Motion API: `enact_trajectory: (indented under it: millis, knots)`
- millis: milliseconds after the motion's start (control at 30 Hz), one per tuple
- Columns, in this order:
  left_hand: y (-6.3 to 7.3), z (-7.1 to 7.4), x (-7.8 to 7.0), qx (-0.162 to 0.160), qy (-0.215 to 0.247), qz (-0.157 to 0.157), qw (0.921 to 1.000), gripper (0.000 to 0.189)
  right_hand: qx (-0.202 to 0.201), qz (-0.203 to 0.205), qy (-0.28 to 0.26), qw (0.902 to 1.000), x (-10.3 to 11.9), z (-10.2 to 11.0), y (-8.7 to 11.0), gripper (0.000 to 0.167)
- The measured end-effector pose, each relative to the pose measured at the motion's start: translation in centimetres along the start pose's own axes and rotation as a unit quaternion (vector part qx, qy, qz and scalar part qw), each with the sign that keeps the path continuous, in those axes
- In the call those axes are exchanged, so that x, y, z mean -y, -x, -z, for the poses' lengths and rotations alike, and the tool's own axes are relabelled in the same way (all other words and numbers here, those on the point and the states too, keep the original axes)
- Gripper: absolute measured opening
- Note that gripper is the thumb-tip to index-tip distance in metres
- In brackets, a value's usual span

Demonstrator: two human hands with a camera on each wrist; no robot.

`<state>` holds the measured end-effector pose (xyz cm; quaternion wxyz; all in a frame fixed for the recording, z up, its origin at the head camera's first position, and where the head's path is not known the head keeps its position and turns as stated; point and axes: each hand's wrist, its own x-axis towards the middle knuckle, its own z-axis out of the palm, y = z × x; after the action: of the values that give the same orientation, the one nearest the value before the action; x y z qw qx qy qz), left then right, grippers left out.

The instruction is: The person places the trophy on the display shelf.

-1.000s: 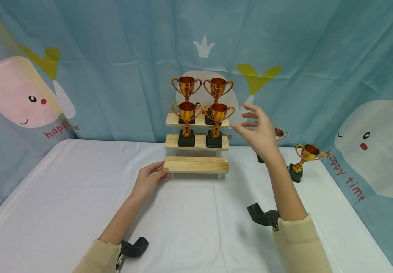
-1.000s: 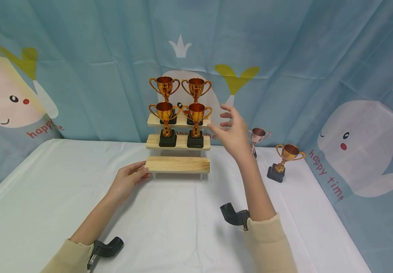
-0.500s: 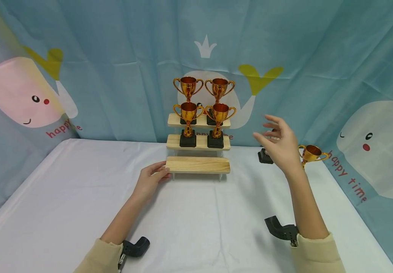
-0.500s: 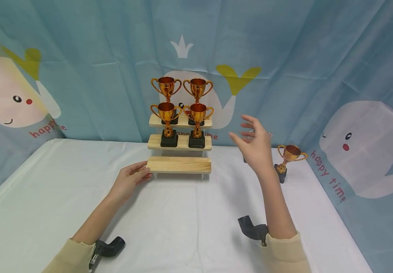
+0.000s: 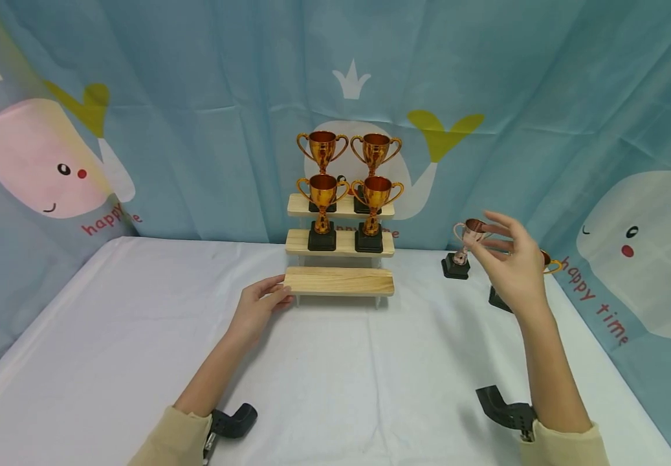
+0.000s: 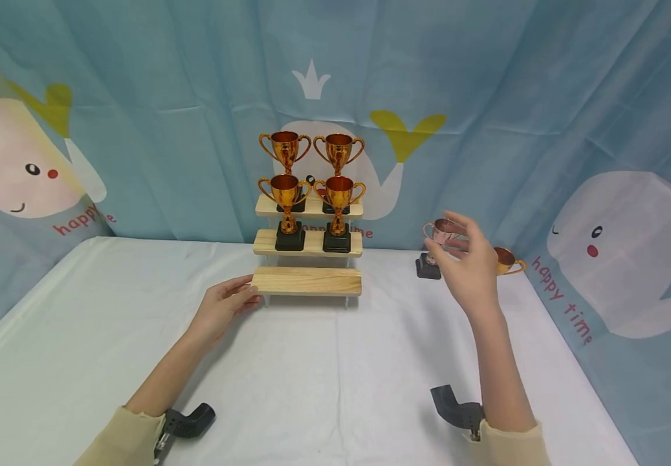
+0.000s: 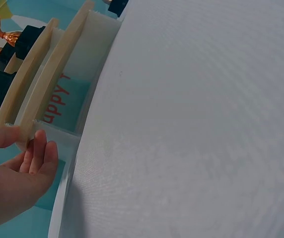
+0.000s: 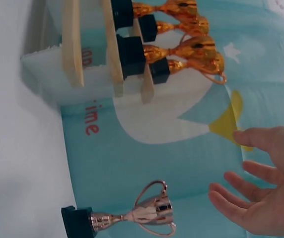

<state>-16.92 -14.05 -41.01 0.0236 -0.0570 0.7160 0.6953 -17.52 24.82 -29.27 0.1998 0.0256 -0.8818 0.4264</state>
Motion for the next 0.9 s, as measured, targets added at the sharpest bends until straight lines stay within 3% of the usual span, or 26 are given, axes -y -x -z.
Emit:
enact_trajectory:
  millis: [900]
  knots:
    - [-0.2,0.0,0.2,-0.003,0.001,0.001,1.0,0.046,-0.109,-0.068,0.033,0.9912,-3.1,2.1,0.9,0.058]
